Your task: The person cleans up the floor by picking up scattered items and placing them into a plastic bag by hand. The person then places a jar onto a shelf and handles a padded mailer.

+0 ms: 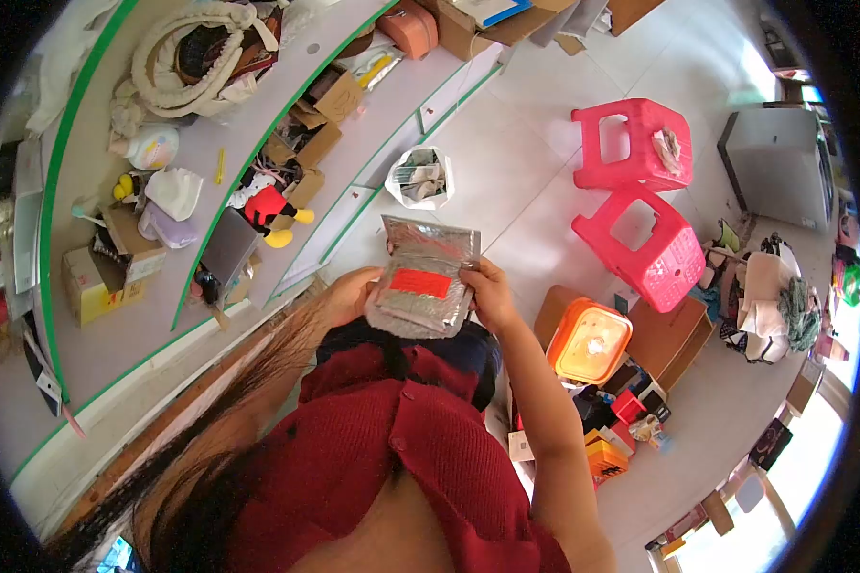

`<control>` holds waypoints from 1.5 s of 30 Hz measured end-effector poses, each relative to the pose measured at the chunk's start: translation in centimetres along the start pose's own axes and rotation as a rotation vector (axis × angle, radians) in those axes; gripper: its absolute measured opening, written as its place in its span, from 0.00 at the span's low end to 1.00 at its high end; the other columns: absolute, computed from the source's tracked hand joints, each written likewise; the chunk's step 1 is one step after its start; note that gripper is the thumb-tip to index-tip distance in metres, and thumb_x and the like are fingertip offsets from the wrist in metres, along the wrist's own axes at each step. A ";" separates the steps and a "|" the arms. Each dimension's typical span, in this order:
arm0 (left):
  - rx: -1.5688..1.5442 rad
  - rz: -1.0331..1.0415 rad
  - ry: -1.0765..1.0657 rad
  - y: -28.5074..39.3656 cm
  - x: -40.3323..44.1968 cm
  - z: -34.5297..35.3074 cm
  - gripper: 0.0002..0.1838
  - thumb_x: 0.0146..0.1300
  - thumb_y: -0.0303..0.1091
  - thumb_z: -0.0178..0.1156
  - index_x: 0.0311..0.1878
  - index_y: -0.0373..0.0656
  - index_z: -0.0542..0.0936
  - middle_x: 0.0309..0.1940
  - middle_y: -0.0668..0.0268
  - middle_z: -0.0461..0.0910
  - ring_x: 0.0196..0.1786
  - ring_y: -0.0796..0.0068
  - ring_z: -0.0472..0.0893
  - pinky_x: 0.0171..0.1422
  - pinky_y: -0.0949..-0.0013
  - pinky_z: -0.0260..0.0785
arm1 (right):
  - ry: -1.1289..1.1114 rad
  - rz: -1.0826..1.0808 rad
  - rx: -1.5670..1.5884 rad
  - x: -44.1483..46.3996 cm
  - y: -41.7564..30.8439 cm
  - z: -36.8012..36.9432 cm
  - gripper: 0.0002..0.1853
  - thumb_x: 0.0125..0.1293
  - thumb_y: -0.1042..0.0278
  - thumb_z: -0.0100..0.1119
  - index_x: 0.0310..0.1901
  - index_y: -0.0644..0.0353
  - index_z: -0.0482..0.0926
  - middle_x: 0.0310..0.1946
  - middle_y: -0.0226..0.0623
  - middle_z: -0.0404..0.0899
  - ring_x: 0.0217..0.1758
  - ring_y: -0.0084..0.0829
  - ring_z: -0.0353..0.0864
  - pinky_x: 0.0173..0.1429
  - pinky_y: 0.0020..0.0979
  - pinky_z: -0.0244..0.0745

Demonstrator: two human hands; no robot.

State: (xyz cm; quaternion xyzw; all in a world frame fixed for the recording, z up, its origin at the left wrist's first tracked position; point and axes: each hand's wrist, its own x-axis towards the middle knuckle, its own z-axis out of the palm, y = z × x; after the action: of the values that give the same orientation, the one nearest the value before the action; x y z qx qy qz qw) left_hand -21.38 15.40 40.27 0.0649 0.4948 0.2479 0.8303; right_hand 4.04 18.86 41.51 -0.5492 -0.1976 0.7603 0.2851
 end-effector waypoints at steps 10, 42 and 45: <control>-0.144 0.015 0.348 -1.7 4.7 -5.1 0.13 0.67 0.40 0.52 0.48 0.43 0.73 0.39 0.63 0.78 0.41 0.72 0.78 0.49 0.70 0.70 | 0.388 -0.123 -0.291 18.3 5.8 -3.1 0.09 0.62 0.74 0.51 0.43 0.61 0.75 0.21 0.33 0.74 0.16 0.23 0.72 0.18 0.25 0.65; 0.216 0.784 0.340 13.2 -8.4 8.4 0.17 0.71 0.41 0.50 0.31 0.38 0.76 0.25 0.69 0.74 0.30 0.81 0.71 0.38 0.76 0.65 | -0.531 -0.418 -0.188 3.4 -18.6 17.1 0.25 0.74 0.50 0.37 0.46 0.67 0.76 0.39 0.39 0.78 0.43 0.28 0.74 0.48 0.29 0.67; 0.270 0.823 0.357 12.9 -12.1 7.1 0.15 0.71 0.38 0.50 0.31 0.36 0.75 0.26 0.70 0.74 0.30 0.82 0.71 0.39 0.76 0.66 | -0.559 -0.513 -0.625 0.5 -19.3 17.7 0.23 0.75 0.53 0.40 0.33 0.63 0.75 0.23 0.31 0.71 0.25 0.18 0.66 0.29 0.21 0.60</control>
State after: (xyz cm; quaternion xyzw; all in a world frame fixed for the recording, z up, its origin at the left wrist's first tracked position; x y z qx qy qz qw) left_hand -24.51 21.84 57.90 0.3196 0.5909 0.4975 0.5488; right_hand -8.69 34.06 58.68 -0.3171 -0.6142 0.6882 0.2205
